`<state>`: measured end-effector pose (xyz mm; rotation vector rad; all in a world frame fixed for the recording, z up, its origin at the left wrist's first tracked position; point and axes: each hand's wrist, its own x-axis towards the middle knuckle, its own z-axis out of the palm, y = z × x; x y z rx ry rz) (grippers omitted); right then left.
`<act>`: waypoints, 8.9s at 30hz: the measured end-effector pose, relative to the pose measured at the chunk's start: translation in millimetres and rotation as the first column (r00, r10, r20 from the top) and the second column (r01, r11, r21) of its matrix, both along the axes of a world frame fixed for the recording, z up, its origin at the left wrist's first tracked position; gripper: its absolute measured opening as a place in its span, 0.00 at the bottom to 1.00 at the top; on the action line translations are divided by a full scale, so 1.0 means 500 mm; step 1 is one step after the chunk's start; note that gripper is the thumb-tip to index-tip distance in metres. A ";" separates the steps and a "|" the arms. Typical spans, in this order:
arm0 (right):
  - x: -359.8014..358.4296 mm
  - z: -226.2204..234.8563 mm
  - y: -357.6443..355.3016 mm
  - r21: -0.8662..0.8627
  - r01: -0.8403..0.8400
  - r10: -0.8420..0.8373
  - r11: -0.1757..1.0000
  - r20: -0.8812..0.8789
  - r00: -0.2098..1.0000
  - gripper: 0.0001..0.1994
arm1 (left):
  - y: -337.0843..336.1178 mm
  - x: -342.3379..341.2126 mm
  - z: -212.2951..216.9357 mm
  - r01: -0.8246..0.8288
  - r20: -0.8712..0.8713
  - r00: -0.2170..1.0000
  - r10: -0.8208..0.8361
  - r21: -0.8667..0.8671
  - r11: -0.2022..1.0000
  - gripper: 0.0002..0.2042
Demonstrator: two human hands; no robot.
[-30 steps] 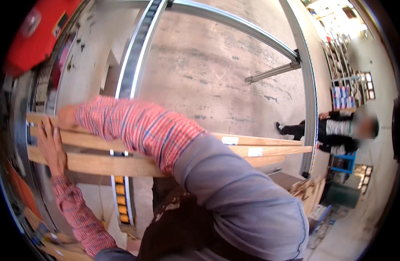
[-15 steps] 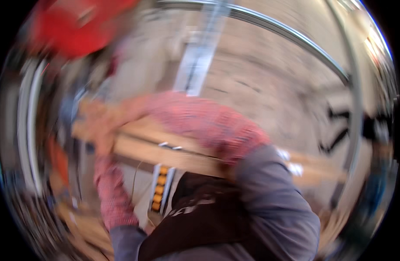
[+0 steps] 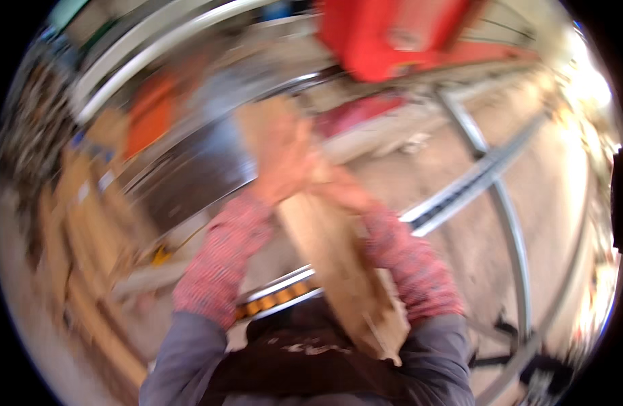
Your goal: The person repeatedly picks up wooden planks, places them on a conveyor belt, and feeds them into a red woodworking machine. After processing, the planks are collected and stacked on a nearby table.
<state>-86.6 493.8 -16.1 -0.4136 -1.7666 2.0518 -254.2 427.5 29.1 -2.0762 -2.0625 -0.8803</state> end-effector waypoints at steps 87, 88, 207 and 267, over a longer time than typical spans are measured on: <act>-0.043 0.076 0.045 -0.240 0.083 0.037 0.967 0.457 0.889 0.20 | -0.063 0.109 -0.062 -0.315 0.835 -0.546 0.060 -0.271 0.910 0.20; -0.044 0.077 0.043 -0.234 0.083 0.036 0.969 0.462 0.886 0.19 | -0.065 0.108 -0.064 -0.298 0.835 -0.545 0.076 -0.278 0.913 0.20; -0.081 0.092 0.074 -0.179 0.016 0.077 0.984 0.501 0.862 0.24 | -0.575 -0.071 0.220 -0.674 0.027 0.616 0.787 -0.500 0.544 0.21; -0.089 0.045 0.108 -0.213 -0.094 0.189 0.973 0.491 0.851 0.25 | -0.812 -0.398 0.129 -0.572 0.929 -0.327 -0.175 -0.047 0.819 0.21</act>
